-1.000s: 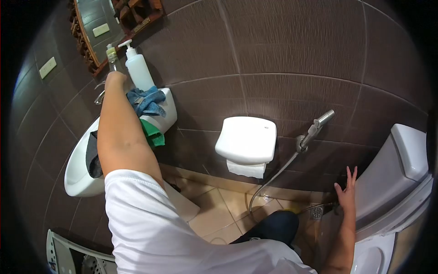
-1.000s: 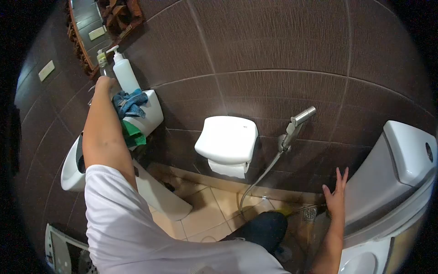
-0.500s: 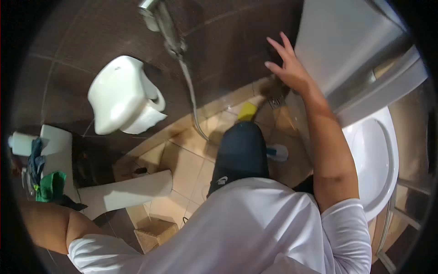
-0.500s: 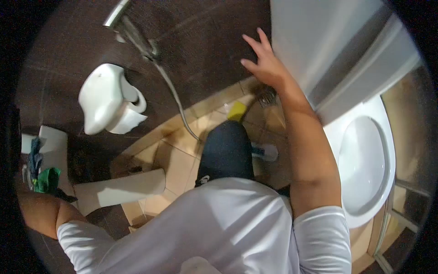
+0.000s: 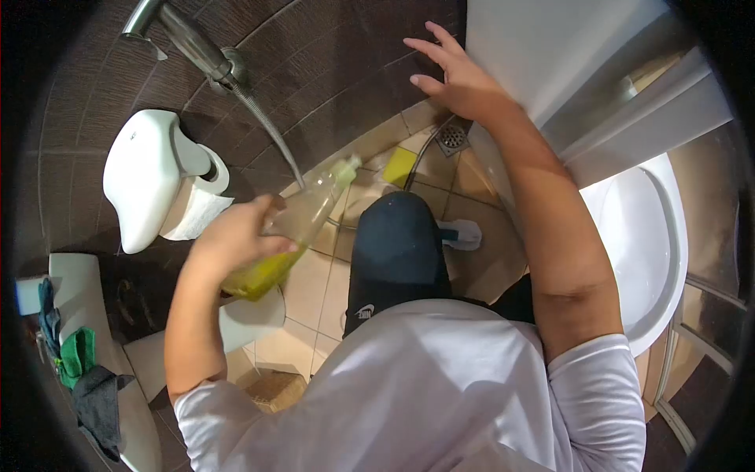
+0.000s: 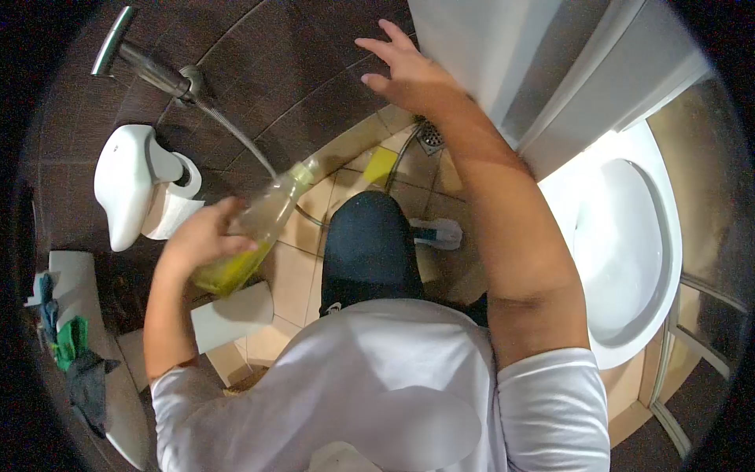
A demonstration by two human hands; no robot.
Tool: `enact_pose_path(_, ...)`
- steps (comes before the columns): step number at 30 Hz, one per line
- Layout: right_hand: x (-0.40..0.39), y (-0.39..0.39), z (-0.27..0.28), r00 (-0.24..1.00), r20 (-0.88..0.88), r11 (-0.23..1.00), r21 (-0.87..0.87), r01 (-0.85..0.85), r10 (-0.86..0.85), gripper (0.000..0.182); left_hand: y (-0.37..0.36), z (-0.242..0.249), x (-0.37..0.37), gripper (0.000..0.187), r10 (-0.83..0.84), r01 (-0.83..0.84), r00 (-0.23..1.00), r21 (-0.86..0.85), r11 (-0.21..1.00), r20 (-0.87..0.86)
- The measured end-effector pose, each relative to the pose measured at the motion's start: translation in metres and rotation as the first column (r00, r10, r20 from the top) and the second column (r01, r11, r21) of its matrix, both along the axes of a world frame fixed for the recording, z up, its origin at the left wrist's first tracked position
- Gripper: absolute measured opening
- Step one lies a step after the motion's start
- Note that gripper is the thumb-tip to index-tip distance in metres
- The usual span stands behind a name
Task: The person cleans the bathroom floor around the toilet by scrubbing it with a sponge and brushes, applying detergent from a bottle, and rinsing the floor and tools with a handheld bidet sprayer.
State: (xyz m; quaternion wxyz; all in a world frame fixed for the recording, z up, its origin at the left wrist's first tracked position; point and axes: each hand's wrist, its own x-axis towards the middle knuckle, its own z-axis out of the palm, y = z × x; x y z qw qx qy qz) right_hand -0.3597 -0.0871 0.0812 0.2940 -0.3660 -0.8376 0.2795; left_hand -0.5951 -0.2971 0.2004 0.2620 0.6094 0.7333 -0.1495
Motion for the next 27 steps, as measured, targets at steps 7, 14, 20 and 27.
enact_pose_path(7, -0.002, 0.004, -0.010, 0.999, 0.021, 0.993, 0.117, 0.024, -0.026, 0.050, 0.043, -0.059, 0.003, 0.037, -0.396, 0.393, 0.882, -0.066, 0.917, -0.257)
enact_pose_path(14, -0.004, -0.001, -0.003, 0.998, 0.061, 1.000, 0.001, 0.000, 0.000, 0.049, 0.068, -0.074, 0.005, 0.021, -0.421, 0.427, 0.830, -0.068, 0.902, -0.365)
enact_pose_path(20, -0.006, 0.005, -0.013, 0.998, 0.064, 0.998, 0.067, 0.010, -0.014, 0.050, 0.080, -0.072, 0.010, 0.019, -0.314, 0.306, 0.900, -0.074, 0.949, -0.303)
enact_pose_path(27, -0.004, 0.002, -0.011, 0.999, 0.041, 0.999, 0.041, -0.008, 0.006, 0.049, 0.095, -0.083, 0.013, 0.031, -0.389, 0.390, 0.861, -0.065, 0.918, -0.328)
